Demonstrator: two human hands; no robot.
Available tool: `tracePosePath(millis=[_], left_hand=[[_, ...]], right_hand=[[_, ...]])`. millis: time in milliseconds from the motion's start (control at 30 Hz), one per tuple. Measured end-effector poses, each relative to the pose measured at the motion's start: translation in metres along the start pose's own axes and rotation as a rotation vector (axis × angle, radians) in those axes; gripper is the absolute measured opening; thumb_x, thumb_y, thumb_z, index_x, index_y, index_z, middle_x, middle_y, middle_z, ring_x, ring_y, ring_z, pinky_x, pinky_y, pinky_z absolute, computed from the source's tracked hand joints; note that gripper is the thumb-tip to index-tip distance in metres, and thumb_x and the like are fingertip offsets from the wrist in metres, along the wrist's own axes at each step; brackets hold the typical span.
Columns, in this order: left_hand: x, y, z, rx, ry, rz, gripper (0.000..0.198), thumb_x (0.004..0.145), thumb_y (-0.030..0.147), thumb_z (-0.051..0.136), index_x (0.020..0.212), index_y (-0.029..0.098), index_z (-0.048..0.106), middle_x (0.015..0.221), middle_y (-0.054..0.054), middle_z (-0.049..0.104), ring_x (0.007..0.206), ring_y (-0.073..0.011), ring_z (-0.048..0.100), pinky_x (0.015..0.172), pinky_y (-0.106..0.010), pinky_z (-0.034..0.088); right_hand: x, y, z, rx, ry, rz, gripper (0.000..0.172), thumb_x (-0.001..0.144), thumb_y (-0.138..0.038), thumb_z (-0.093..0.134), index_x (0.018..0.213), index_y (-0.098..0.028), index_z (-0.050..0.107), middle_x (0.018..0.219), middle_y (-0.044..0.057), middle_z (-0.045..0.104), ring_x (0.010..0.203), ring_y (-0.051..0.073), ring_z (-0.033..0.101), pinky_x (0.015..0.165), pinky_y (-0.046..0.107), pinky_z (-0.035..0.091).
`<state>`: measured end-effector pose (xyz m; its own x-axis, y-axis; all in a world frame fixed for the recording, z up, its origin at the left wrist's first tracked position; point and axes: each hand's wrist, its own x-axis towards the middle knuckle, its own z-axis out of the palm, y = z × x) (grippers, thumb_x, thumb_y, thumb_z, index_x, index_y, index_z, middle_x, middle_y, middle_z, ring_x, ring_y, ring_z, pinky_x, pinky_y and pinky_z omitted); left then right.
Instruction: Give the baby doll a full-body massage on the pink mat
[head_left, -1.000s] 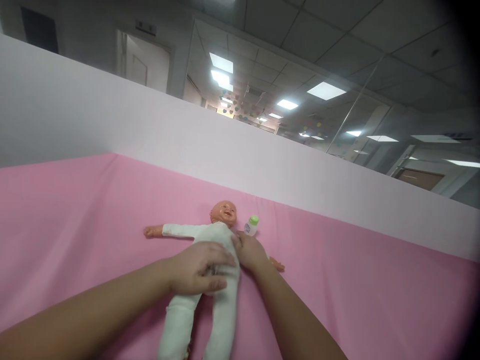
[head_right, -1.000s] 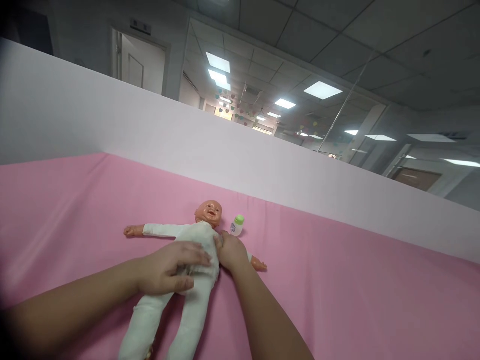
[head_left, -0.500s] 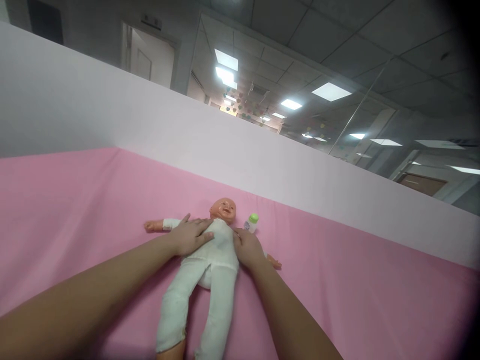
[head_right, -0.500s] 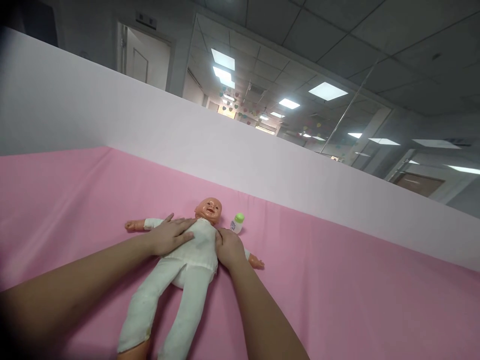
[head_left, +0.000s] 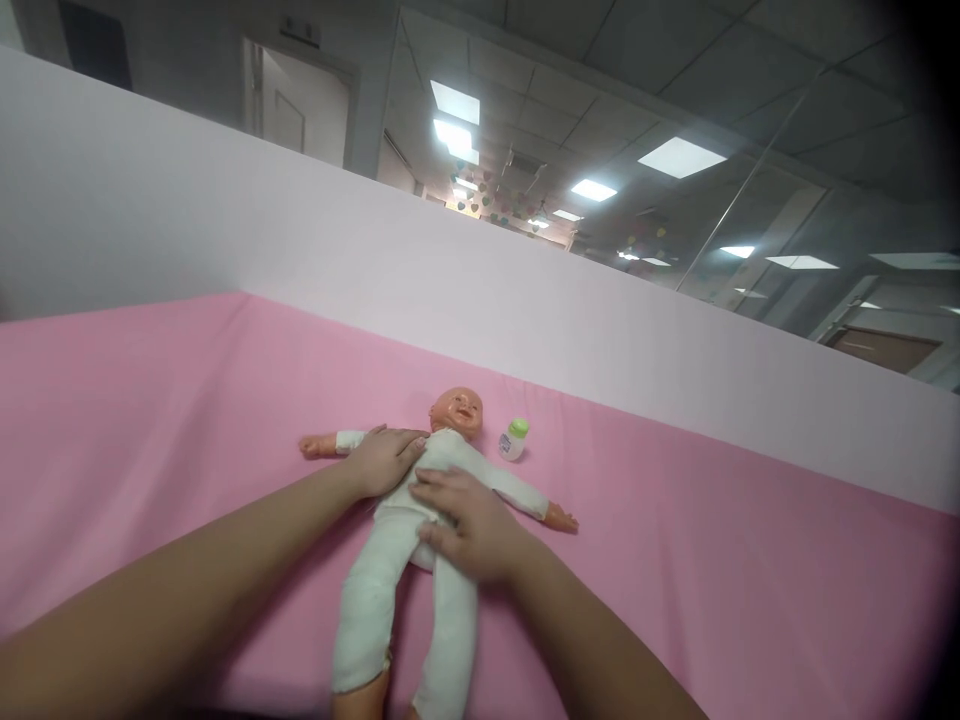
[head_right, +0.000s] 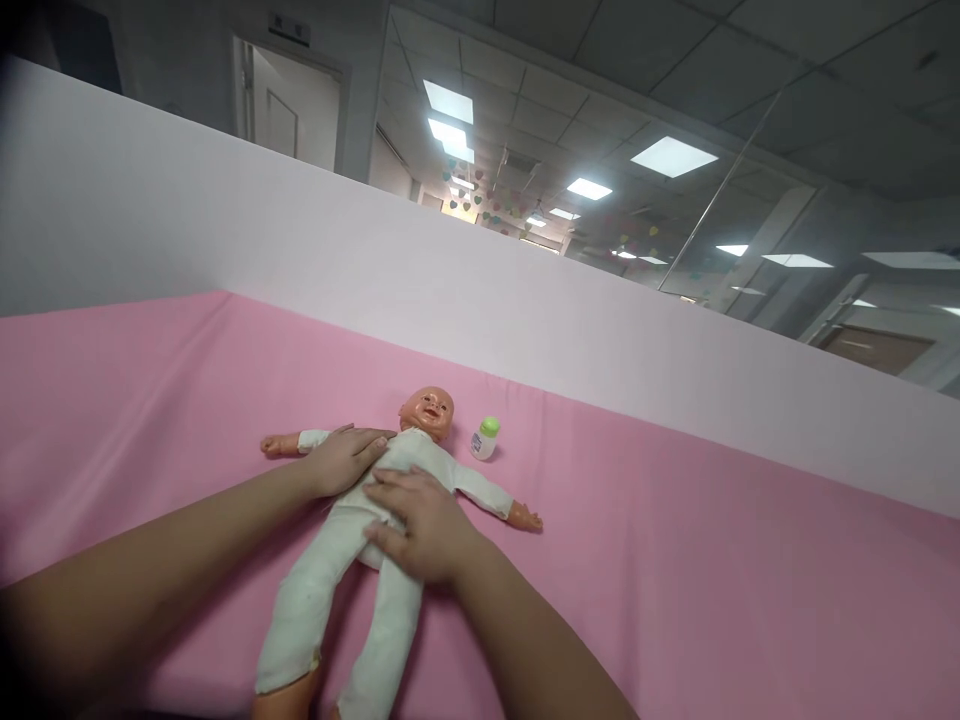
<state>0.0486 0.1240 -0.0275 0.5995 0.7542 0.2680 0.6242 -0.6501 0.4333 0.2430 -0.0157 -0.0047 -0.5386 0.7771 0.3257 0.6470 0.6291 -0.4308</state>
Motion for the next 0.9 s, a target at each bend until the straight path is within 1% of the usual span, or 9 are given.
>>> tracePosePath(millis=[133,200,333,433,533,633,767,833,900], left_hand=[[0.0,0.0,-0.002,-0.013,0.005,0.0,0.062,0.104,0.057,0.021,0.138,0.026,0.062,0.143,-0.006,0.063,0.133,-0.0296,0.056,0.12,-0.058,0.026],[-0.001,0.004,-0.004,-0.058,0.038,0.032,0.061,0.103,0.059,0.027,0.137,0.024,0.064,0.14,-0.007,0.065,0.131,-0.0298,0.058,0.12,-0.054,0.031],[-0.015,0.026,-0.012,-0.262,0.122,0.272,0.056,0.096,0.058,0.052,0.133,0.018,0.067,0.139,-0.009,0.065,0.132,-0.0283,0.056,0.116,-0.04,0.04],[-0.032,0.053,-0.015,-0.428,-0.014,0.508,0.045,0.096,0.049,0.056,0.128,0.022,0.071,0.13,-0.008,0.071,0.124,-0.0265,0.063,0.111,-0.038,0.045],[-0.044,0.074,-0.014,-0.469,-0.201,0.67,0.038,0.096,0.049,0.058,0.122,0.027,0.075,0.12,-0.005,0.076,0.119,-0.0264,0.066,0.118,-0.041,0.039],[-0.044,0.078,-0.012,-0.305,-0.261,0.62,0.042,0.096,0.055,0.056,0.128,0.033,0.072,0.135,-0.003,0.069,0.137,-0.0311,0.053,0.126,-0.05,0.023],[-0.032,0.063,-0.011,-0.089,-0.236,0.414,0.052,0.102,0.06,0.039,0.147,0.04,0.055,0.163,0.001,0.037,0.154,-0.0328,0.026,0.126,-0.06,0.006],[-0.024,0.053,-0.01,-0.054,-0.21,0.332,0.055,0.103,0.062,0.034,0.152,0.04,0.048,0.166,0.001,0.031,0.156,-0.0324,0.02,0.125,-0.061,0.005],[-0.017,0.043,-0.008,-0.043,-0.174,0.268,0.057,0.103,0.063,0.033,0.151,0.038,0.05,0.164,0.0,0.036,0.156,-0.0319,0.02,0.125,-0.059,0.01]], right_hand=[[0.001,0.035,-0.005,-0.044,0.094,0.241,0.056,0.101,-0.05,0.049,0.153,-0.029,0.047,0.164,0.004,0.036,0.153,0.025,0.03,0.126,0.047,0.024],[0.0,0.05,-0.008,-0.056,0.131,0.317,0.058,0.103,-0.051,0.046,0.155,-0.026,0.044,0.165,0.005,0.035,0.154,0.025,0.029,0.126,0.046,0.024],[-0.002,0.067,-0.017,-0.083,0.125,0.5,0.051,0.106,-0.051,0.033,0.152,-0.034,0.047,0.145,0.003,0.061,0.131,0.025,0.058,0.108,0.042,0.044],[-0.003,0.072,-0.023,-0.164,0.081,0.628,0.05,0.106,-0.053,0.028,0.139,-0.033,0.061,0.122,0.005,0.074,0.109,0.026,0.068,0.09,0.038,0.049],[-0.001,0.075,-0.023,-0.218,0.07,0.654,0.053,0.106,-0.053,0.026,0.129,-0.029,0.067,0.114,0.007,0.075,0.1,0.026,0.069,0.083,0.036,0.048],[0.0,0.076,-0.022,-0.216,0.067,0.659,0.052,0.106,-0.051,0.026,0.128,-0.028,0.067,0.115,0.007,0.075,0.099,0.026,0.069,0.083,0.036,0.047],[0.0,0.076,-0.021,-0.196,0.086,0.639,0.049,0.106,-0.05,0.028,0.132,-0.028,0.065,0.118,0.008,0.074,0.106,0.025,0.068,0.084,0.035,0.047],[0.0,0.075,-0.02,-0.192,0.098,0.625,0.049,0.107,-0.049,0.029,0.133,-0.028,0.064,0.12,0.007,0.073,0.107,0.025,0.068,0.086,0.036,0.047],[0.0,0.074,-0.02,-0.186,0.109,0.619,0.047,0.107,-0.047,0.03,0.134,-0.028,0.064,0.121,0.007,0.073,0.109,0.025,0.067,0.088,0.036,0.047]])
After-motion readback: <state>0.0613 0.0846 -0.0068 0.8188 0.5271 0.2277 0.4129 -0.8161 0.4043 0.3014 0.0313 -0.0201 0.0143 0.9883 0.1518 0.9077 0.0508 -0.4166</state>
